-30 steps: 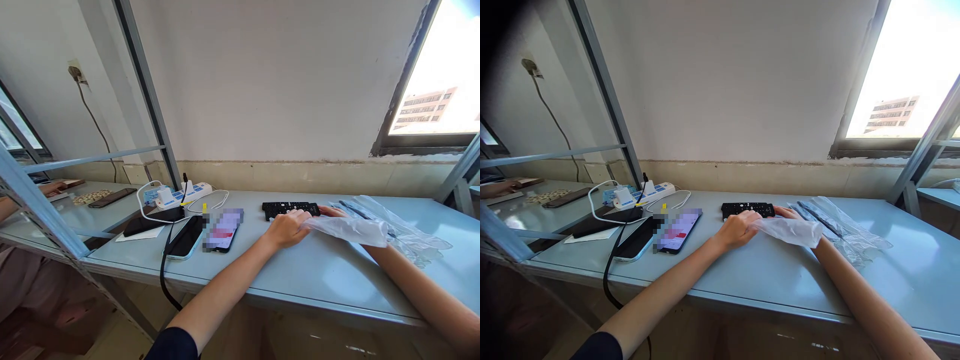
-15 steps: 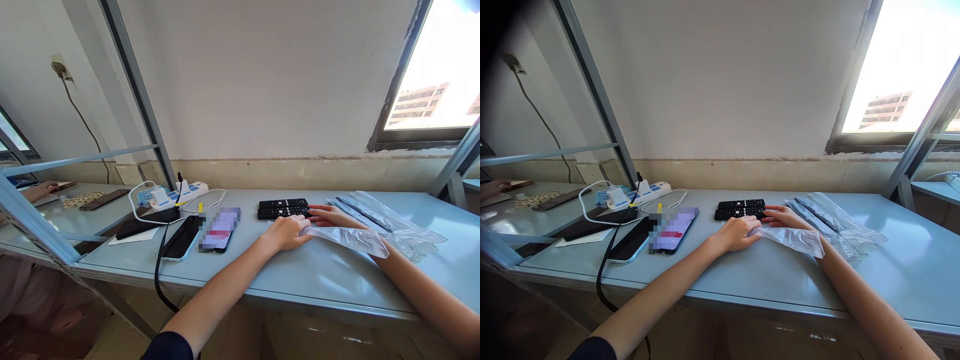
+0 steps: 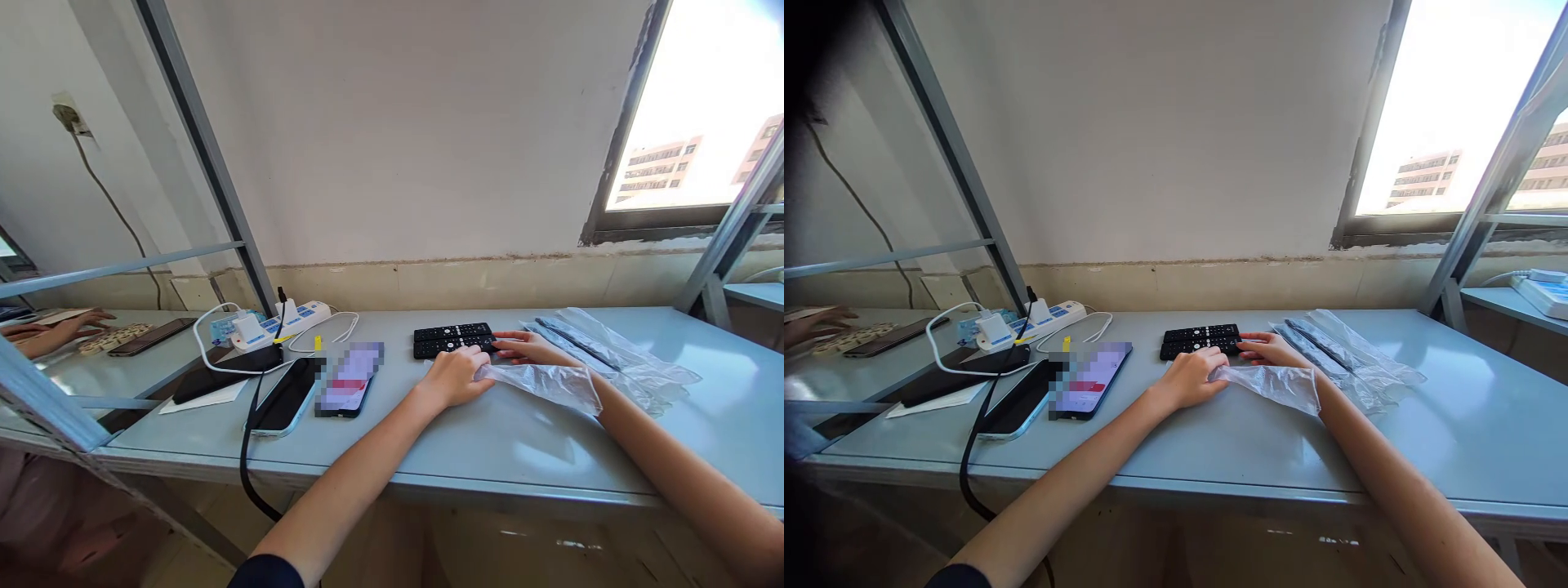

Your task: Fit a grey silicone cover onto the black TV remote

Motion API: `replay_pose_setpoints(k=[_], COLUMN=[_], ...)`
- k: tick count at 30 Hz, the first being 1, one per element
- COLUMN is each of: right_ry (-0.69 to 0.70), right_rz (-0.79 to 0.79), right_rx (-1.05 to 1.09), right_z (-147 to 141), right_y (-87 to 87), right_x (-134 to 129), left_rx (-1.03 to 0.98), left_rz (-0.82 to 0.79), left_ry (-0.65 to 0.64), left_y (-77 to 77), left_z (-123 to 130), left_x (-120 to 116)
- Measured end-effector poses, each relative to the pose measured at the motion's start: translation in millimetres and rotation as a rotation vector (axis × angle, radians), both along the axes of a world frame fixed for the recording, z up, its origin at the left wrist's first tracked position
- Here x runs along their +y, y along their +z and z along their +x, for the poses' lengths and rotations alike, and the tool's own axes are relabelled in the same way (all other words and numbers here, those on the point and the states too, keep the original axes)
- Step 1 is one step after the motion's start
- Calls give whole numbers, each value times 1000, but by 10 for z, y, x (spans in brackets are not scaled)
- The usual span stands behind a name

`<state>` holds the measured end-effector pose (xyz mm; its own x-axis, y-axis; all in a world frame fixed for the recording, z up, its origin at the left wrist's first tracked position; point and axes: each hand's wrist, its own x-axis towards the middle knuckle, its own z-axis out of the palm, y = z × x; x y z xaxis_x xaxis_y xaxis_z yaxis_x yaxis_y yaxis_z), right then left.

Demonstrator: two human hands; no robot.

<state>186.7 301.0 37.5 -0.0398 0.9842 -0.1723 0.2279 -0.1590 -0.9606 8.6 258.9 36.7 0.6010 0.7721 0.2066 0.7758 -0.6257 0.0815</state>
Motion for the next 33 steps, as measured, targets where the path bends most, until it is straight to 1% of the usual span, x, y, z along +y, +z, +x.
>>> replay_pose_setpoints(k=[4, 6, 8, 10, 14, 16, 18, 20, 22, 24, 26, 28, 29, 30, 31, 33], right_ry=[-34, -17, 20, 99, 360, 460, 495, 458, 357, 176, -112, -459, -621, -755, -861, -974], right_rz=[81, 131, 138, 123, 156, 163, 154, 171, 241, 359, 509, 657, 714, 754, 776, 785], right_rx=[-19, -18, -11, -10, -75, -123, -153, -162, -157, -154, -180, -235, -258, -265, -253, -228], right_z=[57, 85, 104, 113, 113, 113, 116, 127, 150, 193, 269, 379, 443, 510, 576, 694], right_y=[0, 23, 61, 107, 178, 187, 181, 170, 167, 178, 206, 245, 265, 282, 296, 314], right_x=[26, 28, 14, -15, -96, -123, -128, -112, -81, -43, -9, 10, 12, 10, 4, -17], left_rx=[-30, -39, -46, -56, -99, -129, -168, -212, -257, -296, -330, -355, -362, -364, -362, -352], left_rz=[14, 16, 19, 19, 18, 30, 63, 104, 137, 155, 169, 180, 182, 180, 173, 147], left_ry=[40, 41, 49, 74, 144, 172, 199, 228, 268, 309, 345, 364, 364, 361, 353, 331], left_y=[-20, -28, -31, -30, -23, -24, -25, -26, -25, -25, -32, -50, -62, -75, -88, -110], left_z=[4, 7, 9, 10, 7, 5, 3, -1, -8, -16, -19, -13, -7, 1, 11, 31], left_x=[20, 24, 25, 25, 34, 47, 63, 80, 94, 106, 118, 130, 135, 138, 138, 133])
